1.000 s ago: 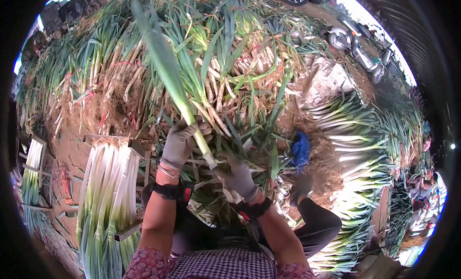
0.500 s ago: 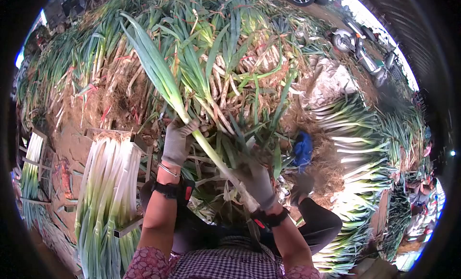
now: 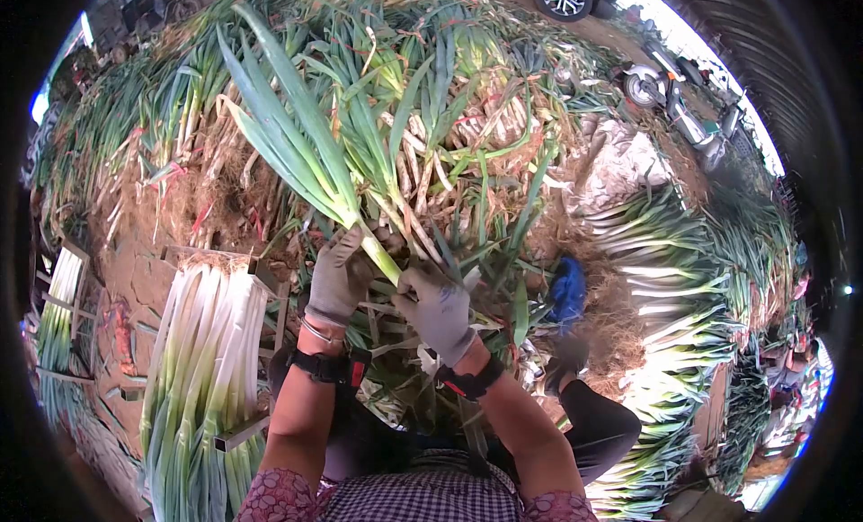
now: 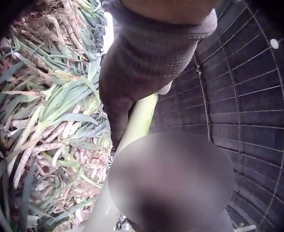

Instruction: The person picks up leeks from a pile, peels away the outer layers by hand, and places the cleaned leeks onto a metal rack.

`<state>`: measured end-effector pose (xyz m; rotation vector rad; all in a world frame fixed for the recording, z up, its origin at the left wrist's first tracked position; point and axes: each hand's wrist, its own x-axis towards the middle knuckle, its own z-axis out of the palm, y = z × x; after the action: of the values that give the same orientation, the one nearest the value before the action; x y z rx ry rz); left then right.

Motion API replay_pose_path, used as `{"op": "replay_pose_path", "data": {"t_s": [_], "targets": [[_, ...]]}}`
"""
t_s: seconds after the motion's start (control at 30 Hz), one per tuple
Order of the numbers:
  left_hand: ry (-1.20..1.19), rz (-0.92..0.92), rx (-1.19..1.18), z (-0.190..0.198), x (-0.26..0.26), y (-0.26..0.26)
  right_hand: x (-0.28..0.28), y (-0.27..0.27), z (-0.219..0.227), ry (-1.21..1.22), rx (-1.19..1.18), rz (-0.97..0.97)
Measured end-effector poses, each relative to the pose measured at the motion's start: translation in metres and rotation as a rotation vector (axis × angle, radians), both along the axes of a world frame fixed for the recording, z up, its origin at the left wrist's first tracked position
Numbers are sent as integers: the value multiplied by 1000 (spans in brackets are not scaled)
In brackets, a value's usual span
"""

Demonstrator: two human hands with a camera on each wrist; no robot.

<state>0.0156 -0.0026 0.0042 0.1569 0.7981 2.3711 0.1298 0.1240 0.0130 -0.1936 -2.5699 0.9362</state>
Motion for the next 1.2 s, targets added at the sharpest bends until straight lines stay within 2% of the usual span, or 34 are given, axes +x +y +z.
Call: {"op": "replay_pose_path", "data": {"t_s": [0.07, 0.1, 0.13, 0.17, 0.2, 0.27, 0.33, 0.37, 0.4, 0.47, 0.53, 0.57, 0.6, 0.67, 0.7, 0.73, 0.8, 0.83, 0.87, 0.93, 0.97, 1.03, 1.07, 1.13, 1.17, 1.2], "targets": [[-7, 5, -8, 6, 1, -1, -4, 0, 3, 117, -76, 106], [-18, 13, -15, 10, 4, -2, -7, -1, 8, 152, -22, 20], [-30, 18, -25, 12, 6, -2, -15, -4, 13, 148, -24, 21], [31, -1, -129, 6, 2, -2, -25, -6, 18, 186, -90, 21], [35, -3, -130, 2, 3, -2, -33, -8, 21, 229, -155, 23], [2, -74, 36, 1, 7, -1, -39, -7, 9, 172, -225, 62], [55, -44, -40, -11, 1, -1, -32, -13, -5, 191, -71, 56], [14, 10, -32, -11, 2, 2, -22, -19, -7, 230, 312, 2], [-29, 61, -25, -8, 2, 4, -13, -21, -10, 228, 311, 3], [-57, 93, -15, -7, -1, 3, -1, -19, -14, 148, -168, 44], [6, 36, -105, -13, -1, 1, -7, -20, 11, 157, -200, 4], [-32, 25, -15, 0, 5, 6, -16, -28, 28, 260, -325, 39], [-33, 13, -15, -5, 10, 11, -27, -34, 38, 369, -448, 74], [141, 118, -89, -21, 17, 20, -55, -49, 43, 492, -516, 108], [356, 174, -259, -21, 21, 22, -65, -51, 48, 526, -263, 39], [357, 170, -256, -21, 17, 19, -66, -43, 37, 528, -260, 36], [44, 118, 7, -14, 5, 6, -69, -11, -8, 353, -39, -170], [27, 144, 33, 25, 12, 1, -55, 8, -27, 199, -178, -260], [59, 155, 32, 29, 8, -5, -43, 18, -26, 221, -415, -232], [63, 166, -6, 11, -3, -4, -24, 8, -10, 197, -248, -121], [135, 179, -136, -13, -9, -1, -25, -2, 1, 197, -249, -127], [151, 181, -62, -10, -1, 9, -38, -22, 18, 150, 74, -63], [160, 191, 9, -8, 2, 11, -37, -19, 11, 153, 75, -66], [125, 249, 106, 3, -2, 2, -34, -11, -11, 164, -1058, 18], [102, 281, 92, 9, -4, -4, -17, -16, -4, 250, -1566, 80], [77, 312, 77, 13, -6, -11, 4, -17, 12, 158, -1559, -121]]}}
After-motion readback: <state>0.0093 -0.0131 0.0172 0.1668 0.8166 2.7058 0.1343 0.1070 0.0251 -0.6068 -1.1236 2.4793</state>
